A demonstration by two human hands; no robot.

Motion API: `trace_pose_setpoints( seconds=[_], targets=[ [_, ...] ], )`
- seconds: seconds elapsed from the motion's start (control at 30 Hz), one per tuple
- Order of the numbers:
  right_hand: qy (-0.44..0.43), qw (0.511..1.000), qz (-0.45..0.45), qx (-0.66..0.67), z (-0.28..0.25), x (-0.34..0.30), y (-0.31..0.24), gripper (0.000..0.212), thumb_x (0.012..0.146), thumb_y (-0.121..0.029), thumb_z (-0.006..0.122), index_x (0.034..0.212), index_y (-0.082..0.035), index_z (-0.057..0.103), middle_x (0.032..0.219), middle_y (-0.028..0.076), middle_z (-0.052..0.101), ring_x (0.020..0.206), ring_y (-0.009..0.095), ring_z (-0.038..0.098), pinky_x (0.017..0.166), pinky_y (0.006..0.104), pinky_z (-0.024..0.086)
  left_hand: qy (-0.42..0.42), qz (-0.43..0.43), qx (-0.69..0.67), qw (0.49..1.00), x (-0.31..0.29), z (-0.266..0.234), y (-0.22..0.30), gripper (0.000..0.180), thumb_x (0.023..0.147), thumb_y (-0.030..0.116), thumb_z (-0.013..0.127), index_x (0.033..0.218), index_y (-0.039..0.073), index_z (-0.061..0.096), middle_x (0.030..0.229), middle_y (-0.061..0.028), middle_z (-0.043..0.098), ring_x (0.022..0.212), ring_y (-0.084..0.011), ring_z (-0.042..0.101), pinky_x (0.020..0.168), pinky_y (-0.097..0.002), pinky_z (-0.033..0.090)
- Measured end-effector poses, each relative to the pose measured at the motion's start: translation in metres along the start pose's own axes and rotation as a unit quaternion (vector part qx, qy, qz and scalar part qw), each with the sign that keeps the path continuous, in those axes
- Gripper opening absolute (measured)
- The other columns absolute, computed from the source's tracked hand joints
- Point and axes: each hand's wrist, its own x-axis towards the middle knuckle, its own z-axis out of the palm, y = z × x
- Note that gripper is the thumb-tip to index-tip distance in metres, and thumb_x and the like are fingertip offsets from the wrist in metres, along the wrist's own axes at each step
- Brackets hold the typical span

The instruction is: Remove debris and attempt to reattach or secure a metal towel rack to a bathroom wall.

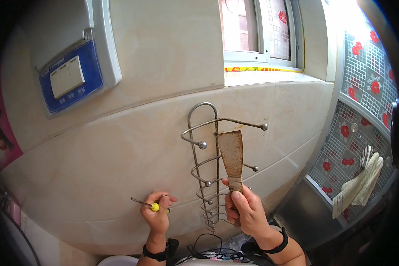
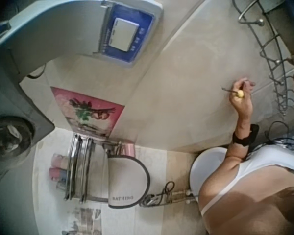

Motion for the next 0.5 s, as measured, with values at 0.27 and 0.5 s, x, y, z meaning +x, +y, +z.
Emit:
trace_pose_setpoints(
  seconds=[0.27,0.5],
  targets=[
    [0.022,0.972,-0.020,-0.233,0.001,-0.003,-0.015,0.035,0.089,-0.016,0.040,0.120,-0.001,0.036,0.066,0.004,0.044,0.049,0.011,0.042,0.047,0.0247,0.037,0.003,-0.020,-0.021,1.000,-0.001,-0.001,0.000,0.018,0.081,0.017,0.057,0.081,0.000,0.054,0.059,-0.0048,0.052,0.057,-0.0142,0.054,0.053,-0.0222,0.040],
    [0.101,0.750,-0.139,-0.639,0.000,-0.006,-0.031,0.040,0.082,-0.007,0.048,0.119,-0.002,0.035,0.078,0.017,0.049,0.064,0.035,0.048,0.058,0.0366,0.040,0.015,-0.019,-0.016,1.000,-0.001,0.008,0.003,0.020,0.081,0.019,0.057,0.081,-0.001,0.053,0.060,-0.0048,0.051,0.058,-0.0138,0.054,0.053,-0.0224,0.040]
  ],
)
